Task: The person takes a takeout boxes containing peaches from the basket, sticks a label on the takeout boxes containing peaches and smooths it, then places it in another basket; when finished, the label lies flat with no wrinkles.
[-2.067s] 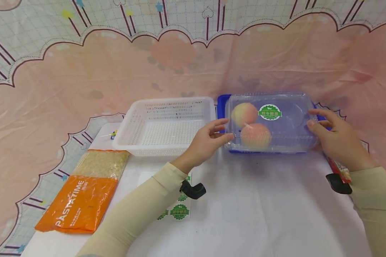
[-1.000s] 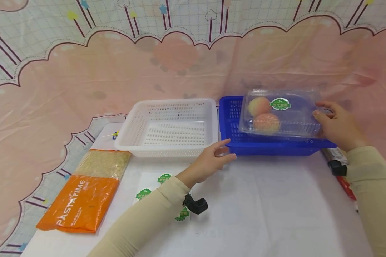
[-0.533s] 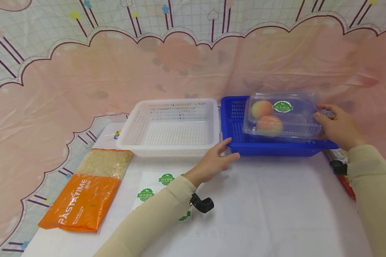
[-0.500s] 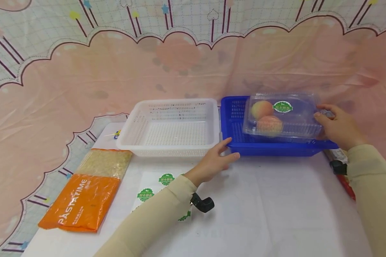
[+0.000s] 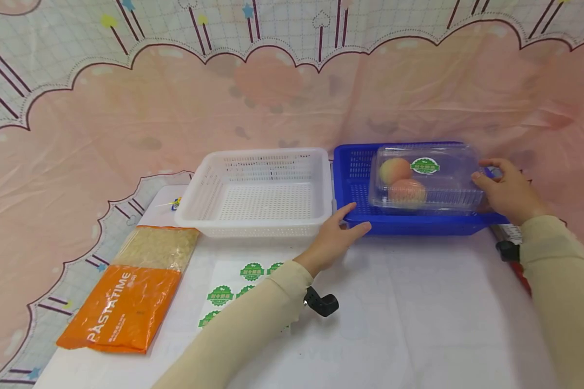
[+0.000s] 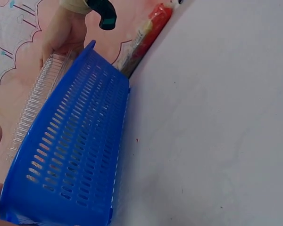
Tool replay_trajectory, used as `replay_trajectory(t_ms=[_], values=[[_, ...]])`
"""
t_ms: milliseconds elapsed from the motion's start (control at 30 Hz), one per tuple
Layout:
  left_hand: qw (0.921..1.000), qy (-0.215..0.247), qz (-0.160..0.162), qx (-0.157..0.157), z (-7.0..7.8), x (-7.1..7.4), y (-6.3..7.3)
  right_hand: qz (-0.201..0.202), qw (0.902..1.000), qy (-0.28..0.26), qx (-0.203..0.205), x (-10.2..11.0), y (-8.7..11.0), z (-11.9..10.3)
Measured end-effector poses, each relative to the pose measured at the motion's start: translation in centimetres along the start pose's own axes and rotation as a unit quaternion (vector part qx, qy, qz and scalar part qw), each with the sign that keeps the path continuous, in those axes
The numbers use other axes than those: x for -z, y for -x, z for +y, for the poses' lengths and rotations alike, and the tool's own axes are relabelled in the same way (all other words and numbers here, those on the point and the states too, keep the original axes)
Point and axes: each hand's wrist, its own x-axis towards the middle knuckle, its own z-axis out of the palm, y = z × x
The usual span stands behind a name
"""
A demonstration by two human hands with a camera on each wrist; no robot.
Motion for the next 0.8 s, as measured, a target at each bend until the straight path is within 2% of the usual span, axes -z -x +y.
replay_trajectory(t_ms=[133,200,367,533,667,800], values=[[0.9996,-0.001,0.028,-0.004,0.2,-0.5,-0.4,0.001,0.9999,0.006,-0.008,-0.3,-0.1,0.4],[0.9991,0.007,0.041,0.0,0.3,-0.7,-0.7,0.005,0.9995,0.028,-0.013,-0.4,-0.2,0.6],[0.9963,0.031,0.08,0.004,0.3,-1.5,-1.3,-0.001,0.9992,0.031,-0.026,-0.4,-0.3,1.0],[0.9915,0.046,0.121,-0.005,0.2,-2.4,-2.0,-0.013,0.9991,0.02,-0.036,-0.6,-0.7,1.1],[0.9885,0.067,0.135,-0.008,0.1,-2.8,-2.3,-0.045,0.9984,0.01,-0.031,-0.5,-1.0,1.0],[0.9887,0.063,0.136,-0.008,0.1,-2.9,-2.4,-0.068,0.9973,0.012,-0.024,-0.1,-1.2,1.2]])
